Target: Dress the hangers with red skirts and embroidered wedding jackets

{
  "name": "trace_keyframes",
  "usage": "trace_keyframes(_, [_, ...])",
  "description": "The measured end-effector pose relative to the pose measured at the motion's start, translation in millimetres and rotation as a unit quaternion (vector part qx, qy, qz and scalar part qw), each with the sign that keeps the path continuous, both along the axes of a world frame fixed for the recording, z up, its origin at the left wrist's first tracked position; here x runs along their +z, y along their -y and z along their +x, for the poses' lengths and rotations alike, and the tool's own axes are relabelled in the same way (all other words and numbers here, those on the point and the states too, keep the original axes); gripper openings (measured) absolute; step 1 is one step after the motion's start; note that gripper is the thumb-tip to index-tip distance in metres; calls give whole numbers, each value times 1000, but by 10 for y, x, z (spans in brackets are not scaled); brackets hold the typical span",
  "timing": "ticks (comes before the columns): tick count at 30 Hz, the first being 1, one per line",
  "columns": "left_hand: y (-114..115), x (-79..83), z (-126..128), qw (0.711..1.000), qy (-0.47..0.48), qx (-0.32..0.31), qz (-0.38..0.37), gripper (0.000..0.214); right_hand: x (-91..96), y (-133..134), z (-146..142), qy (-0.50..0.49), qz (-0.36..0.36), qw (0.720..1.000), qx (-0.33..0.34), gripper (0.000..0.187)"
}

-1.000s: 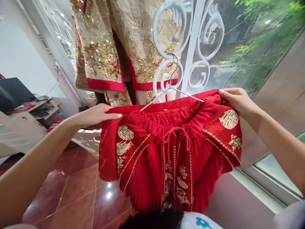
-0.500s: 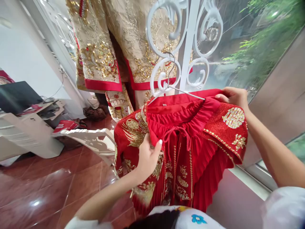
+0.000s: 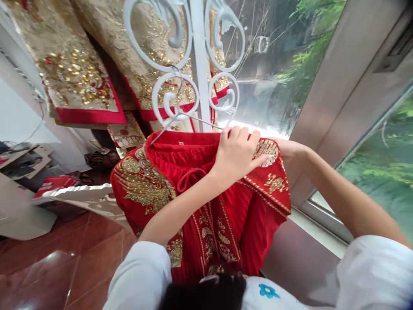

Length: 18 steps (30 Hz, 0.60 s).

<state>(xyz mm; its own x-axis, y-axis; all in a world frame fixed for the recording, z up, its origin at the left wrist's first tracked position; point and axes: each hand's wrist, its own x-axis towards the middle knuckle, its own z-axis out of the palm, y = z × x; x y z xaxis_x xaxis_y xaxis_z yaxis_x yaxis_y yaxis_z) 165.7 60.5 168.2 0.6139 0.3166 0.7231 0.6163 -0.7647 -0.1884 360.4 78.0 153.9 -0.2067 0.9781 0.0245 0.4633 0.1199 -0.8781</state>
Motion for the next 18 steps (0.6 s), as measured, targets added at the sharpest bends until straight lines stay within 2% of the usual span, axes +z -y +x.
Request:
trace_keyframes(3, [22,-7,-160,999,-19,-24,12,45,157,-64,-6,29,149,986,-74,22])
trace_keyframes(4, [29,-3,-217,999,-27,-29,13,44,261,-74,4,66,223,964,-127,24])
trace_keyframes(6, [11,-15,-282,999,-40,-22,10,41,509,-63,43,164,347,896,-223,27])
trace_keyframes(7, [-17,-36,-287,999,-44,-14,8,40,632,-46,71,222,386,860,-249,28])
trace_keyframes(9, [-91,-99,-254,999,-46,7,6,41,821,-7,127,339,423,798,-264,32])
trace_keyframes(11, [-152,-149,-203,999,-28,17,-2,43,899,20,158,408,427,768,-249,35])
trace_keyframes(12, [-168,-150,-179,1000,-7,16,-6,43,897,27,158,409,428,769,-241,35])
trace_keyframes(14, [-173,-75,-137,998,57,13,-7,43,838,32,132,346,436,799,-227,35])
trace_keyframes(16, [-172,97,-90,993,115,20,2,49,749,25,100,240,456,832,-206,35])
trace_keyframes(18, [-210,319,-24,991,132,17,-5,58,650,-7,104,124,477,850,-184,35])
